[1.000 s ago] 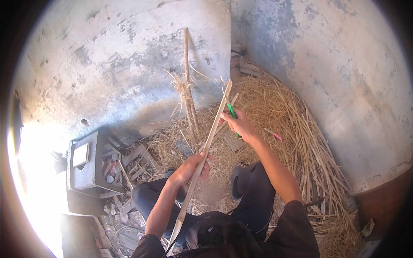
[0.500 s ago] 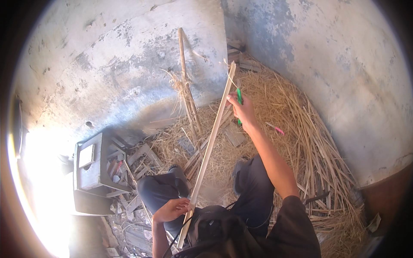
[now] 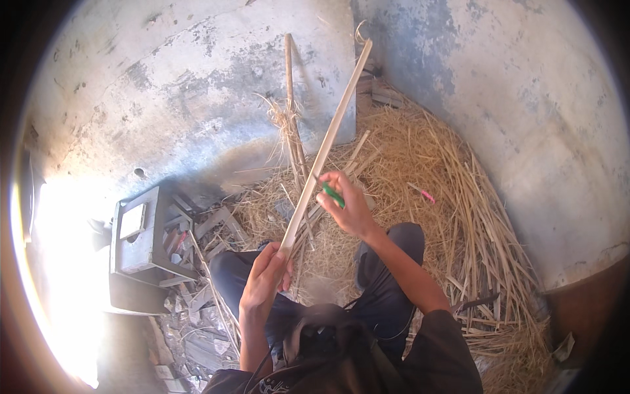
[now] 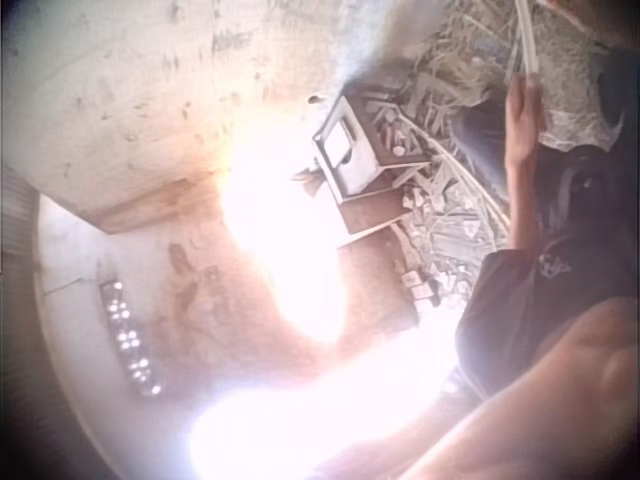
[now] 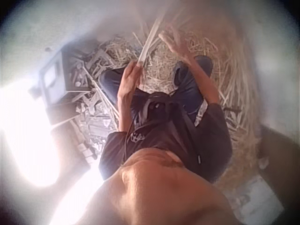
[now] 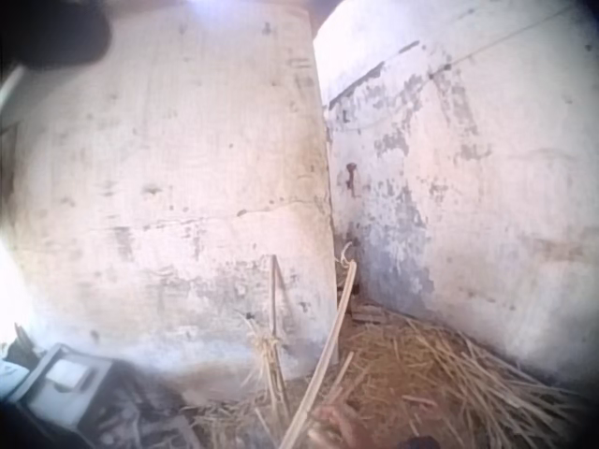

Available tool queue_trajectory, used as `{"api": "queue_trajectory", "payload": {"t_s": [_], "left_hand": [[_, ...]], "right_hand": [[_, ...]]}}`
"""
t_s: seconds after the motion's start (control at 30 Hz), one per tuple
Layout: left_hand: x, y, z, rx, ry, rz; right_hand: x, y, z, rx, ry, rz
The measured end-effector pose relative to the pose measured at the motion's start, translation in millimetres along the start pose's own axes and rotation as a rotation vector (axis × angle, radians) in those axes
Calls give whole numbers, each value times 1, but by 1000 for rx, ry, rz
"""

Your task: The person sits on the floor and uses a green utility knife to peel the outer layer off a long bamboo stick. They hold the stick with their left hand and scrape the blade along its length with their right hand, creating thin strips of bamboo.

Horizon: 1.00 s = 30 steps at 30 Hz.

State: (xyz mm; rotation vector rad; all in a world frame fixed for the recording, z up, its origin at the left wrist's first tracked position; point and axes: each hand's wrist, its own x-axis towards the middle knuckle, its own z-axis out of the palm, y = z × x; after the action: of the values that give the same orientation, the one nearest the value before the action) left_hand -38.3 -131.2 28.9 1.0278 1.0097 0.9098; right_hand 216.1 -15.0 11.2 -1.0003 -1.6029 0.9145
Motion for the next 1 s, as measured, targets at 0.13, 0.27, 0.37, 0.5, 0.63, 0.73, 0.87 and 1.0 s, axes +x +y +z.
{"api": "queue_trajectory", "payload": {"t_s": [0.13, 0.27, 0.37, 0.5, 0.63, 0.73, 0.87, 1.0], "left_hand": [[8, 2, 4, -91, -41, 5], [9, 5, 16, -47, 15, -28], [16, -5, 18, 192, 85, 147], [-13, 26, 25, 503, 307, 478], [-67, 49, -14, -218, -284, 1076], [-54, 53, -13, 159, 97, 639], [-11, 30, 8, 200, 52, 363], [-1, 25, 16, 167, 40, 309]], "right_hand": [[-7, 4, 12, 341, -93, 54], [-6, 16, 6, 449, -105, 249], [-4, 12, 11, 434, -34, 204], [-4, 13, 5, 323, 5, 180], [-3, 10, 0, 258, 0, 223], [-1, 9, 3, 250, -2, 229], [2, 6, 8, 249, 4, 194], [1, 8, 6, 268, 0, 225]]}}
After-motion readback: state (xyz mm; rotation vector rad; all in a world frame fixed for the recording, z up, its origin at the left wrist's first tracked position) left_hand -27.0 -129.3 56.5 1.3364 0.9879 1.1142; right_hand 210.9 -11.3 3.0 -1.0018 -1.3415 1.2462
